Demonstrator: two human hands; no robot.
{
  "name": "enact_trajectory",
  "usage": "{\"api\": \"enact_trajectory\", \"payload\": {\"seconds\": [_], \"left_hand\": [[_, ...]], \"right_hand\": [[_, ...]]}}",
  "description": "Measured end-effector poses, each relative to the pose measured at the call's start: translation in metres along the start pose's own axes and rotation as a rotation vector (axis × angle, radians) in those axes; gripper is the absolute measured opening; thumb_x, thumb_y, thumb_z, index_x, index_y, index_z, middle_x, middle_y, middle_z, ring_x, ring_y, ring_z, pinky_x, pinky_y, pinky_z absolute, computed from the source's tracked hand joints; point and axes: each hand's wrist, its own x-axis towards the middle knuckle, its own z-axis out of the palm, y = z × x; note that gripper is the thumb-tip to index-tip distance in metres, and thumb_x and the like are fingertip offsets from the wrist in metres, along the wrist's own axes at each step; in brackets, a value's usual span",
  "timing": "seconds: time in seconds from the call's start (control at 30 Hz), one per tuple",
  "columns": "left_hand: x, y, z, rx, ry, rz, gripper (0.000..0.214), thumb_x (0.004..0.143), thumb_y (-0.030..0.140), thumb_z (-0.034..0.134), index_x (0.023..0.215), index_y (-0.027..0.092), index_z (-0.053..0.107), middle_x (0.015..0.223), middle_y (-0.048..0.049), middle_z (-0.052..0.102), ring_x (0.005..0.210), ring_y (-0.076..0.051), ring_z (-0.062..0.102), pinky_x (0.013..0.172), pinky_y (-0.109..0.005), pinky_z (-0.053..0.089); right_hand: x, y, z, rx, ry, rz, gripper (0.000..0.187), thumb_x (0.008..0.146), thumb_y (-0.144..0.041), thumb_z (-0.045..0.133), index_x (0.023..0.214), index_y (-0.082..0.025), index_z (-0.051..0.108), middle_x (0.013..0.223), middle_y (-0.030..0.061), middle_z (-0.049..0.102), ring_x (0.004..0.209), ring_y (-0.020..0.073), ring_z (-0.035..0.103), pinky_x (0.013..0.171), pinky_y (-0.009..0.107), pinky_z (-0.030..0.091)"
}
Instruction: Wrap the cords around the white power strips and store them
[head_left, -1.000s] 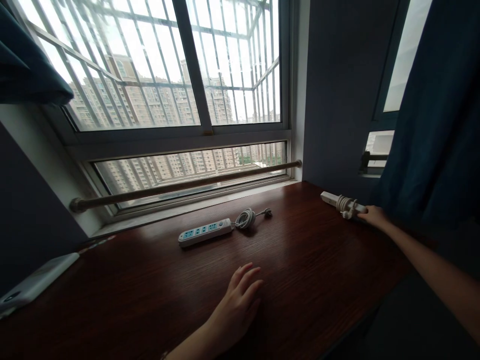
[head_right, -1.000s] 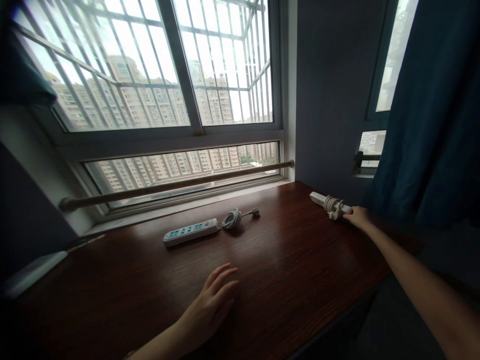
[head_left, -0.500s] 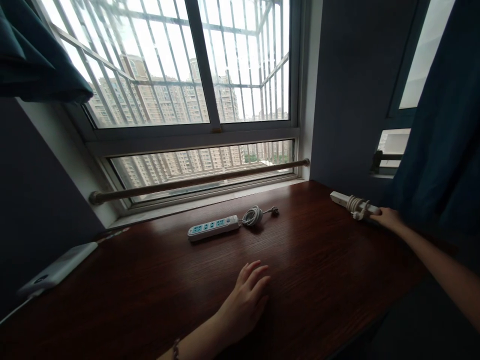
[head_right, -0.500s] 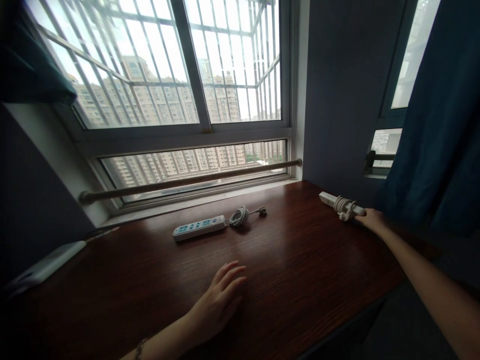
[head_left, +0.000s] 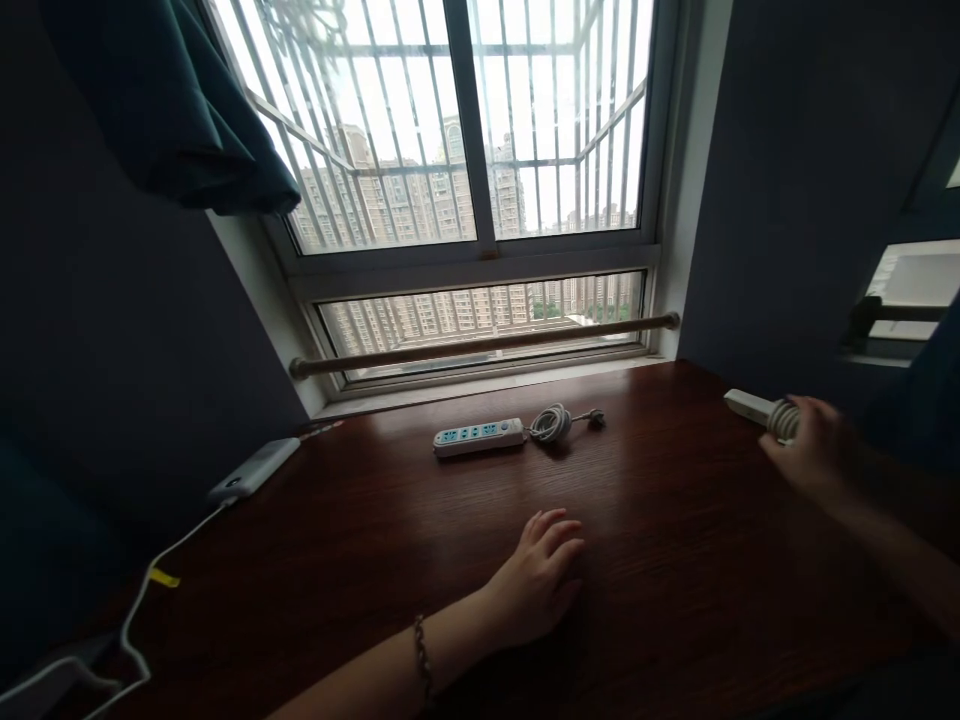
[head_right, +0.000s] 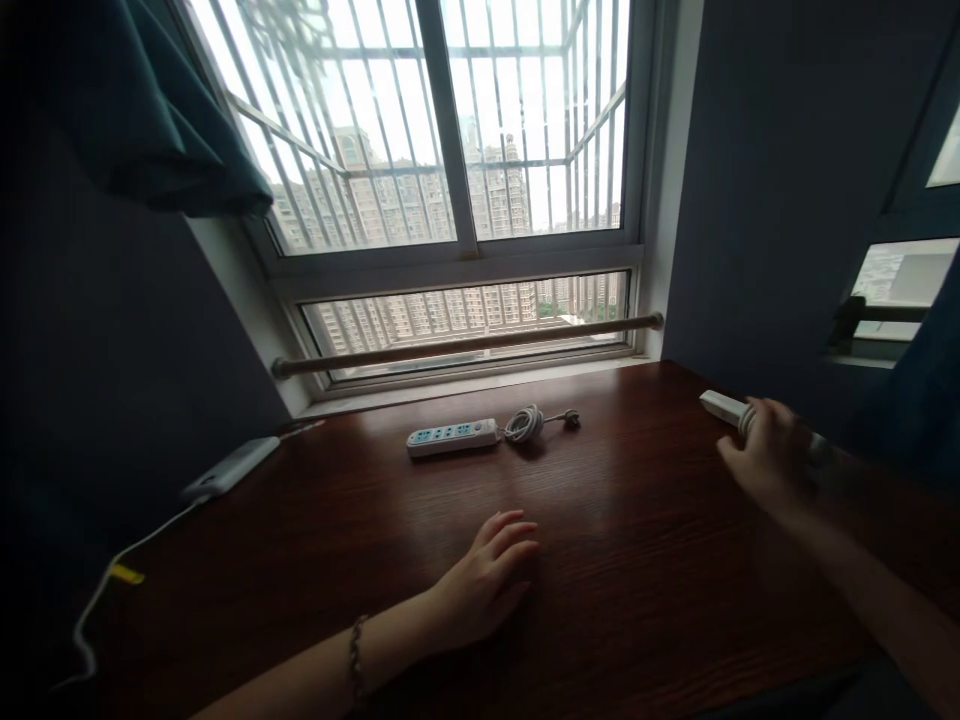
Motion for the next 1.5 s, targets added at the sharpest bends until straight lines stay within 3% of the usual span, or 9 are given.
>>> {"api": "enact_trajectory", "payload": {"seconds": [0.1,0.2,0.3,0.4,0.6,0.8,1.0,1.23,1.5], "left_hand": [[0.0,-0.001,0.0,-0.064,0.014,-0.017,0.044,0.077,0.02,0.051,0.12,0.017,0.043,0.131,-0.0109,0.04,0.128,-0.027,0.022,0.105,-0.05,0.025],[0.001,-0.006,0.0,-0.22,0.092,-0.04,0.053,0.077,0.024,0.053,0.127,0.017,0.036,0.133,-0.012,0.038,0.128,-0.026,0.025,0.105,-0.048,0.026],[0.002,-0.016,-0.001,-0.478,0.309,-0.149,0.065,0.081,0.035,0.05,0.136,0.021,0.017,0.139,-0.0122,0.028,0.127,-0.023,0.029,0.105,-0.046,0.027],[0.002,-0.025,-0.001,-0.68,0.486,-0.228,0.064,0.085,0.048,0.039,0.138,0.027,0.008,0.144,-0.0096,0.018,0.129,-0.023,0.027,0.104,-0.045,0.028],[0.0,-0.02,-0.005,-0.77,0.416,-0.095,0.066,0.081,0.056,0.037,0.136,0.023,0.023,0.145,-0.0096,0.018,0.132,-0.026,0.02,0.106,-0.047,0.021],[0.019,0.001,-0.023,-0.735,0.159,0.051,0.074,0.075,0.059,0.046,0.134,0.017,0.031,0.145,-0.0093,0.018,0.132,-0.027,0.018,0.106,-0.042,0.023],[0.029,-0.003,-0.021,-0.662,-0.101,0.086,0.038,0.082,0.037,0.045,0.112,0.017,0.057,0.118,-0.0029,0.053,0.116,-0.021,0.046,0.098,-0.032,0.037],[0.009,-0.009,0.009,-0.553,0.08,-0.054,0.031,0.081,0.034,0.042,0.102,0.019,0.06,0.109,-0.0022,0.058,0.109,-0.022,0.051,0.095,-0.032,0.042],[0.014,-0.005,0.002,-0.572,0.16,-0.096,0.024,0.083,0.03,0.039,0.092,0.02,0.06,0.102,-0.0027,0.059,0.101,-0.02,0.055,0.089,-0.033,0.047]], "right_hand": [[-0.04,-0.103,-0.007,0.329,-0.094,-0.401,0.052,0.074,-0.024,0.047,0.124,-0.02,0.035,0.123,0.0116,0.039,0.116,0.029,0.035,0.098,0.046,0.028],[-0.078,-0.184,-0.008,0.623,-0.275,-0.573,0.054,0.073,-0.015,0.047,0.125,-0.023,0.034,0.124,0.0095,0.039,0.116,0.0278,0.035,0.097,0.048,0.031],[-0.105,-0.238,-0.008,0.946,-0.434,-0.64,0.063,0.072,-0.013,0.047,0.131,-0.022,0.028,0.131,0.0099,0.033,0.121,0.027,0.03,0.1,0.047,0.03],[-0.122,-0.265,-0.01,1.198,-0.537,-0.634,0.069,0.074,-0.019,0.05,0.136,-0.023,0.02,0.14,0.0091,0.022,0.128,0.027,0.021,0.103,0.047,0.025],[-0.137,-0.258,-0.016,1.32,-0.706,-0.745,0.066,0.077,-0.02,0.051,0.136,-0.024,0.022,0.144,0.0088,0.011,0.133,0.0274,0.011,0.105,0.047,0.02],[-0.131,-0.247,-0.027,1.389,-0.709,-0.782,0.061,0.079,-0.018,0.047,0.135,-0.025,0.025,0.144,0.0102,0.014,0.132,0.0293,0.012,0.102,0.048,0.026],[-0.129,-0.247,-0.026,1.296,-0.635,-0.945,0.06,0.076,-0.017,0.049,0.132,-0.022,0.03,0.136,0.011,0.03,0.128,0.0284,0.022,0.099,0.046,0.031],[-0.13,-0.252,-0.026,1.133,-0.673,-1.073,0.049,0.078,-0.026,0.054,0.125,-0.021,0.04,0.121,0.0086,0.046,0.122,0.0224,0.031,0.096,0.039,0.035],[-0.127,-0.256,-0.017,1.137,-0.648,-1.041,0.052,0.075,-0.03,0.056,0.124,-0.02,0.04,0.117,0.0083,0.048,0.119,0.0212,0.033,0.095,0.036,0.037]]}}
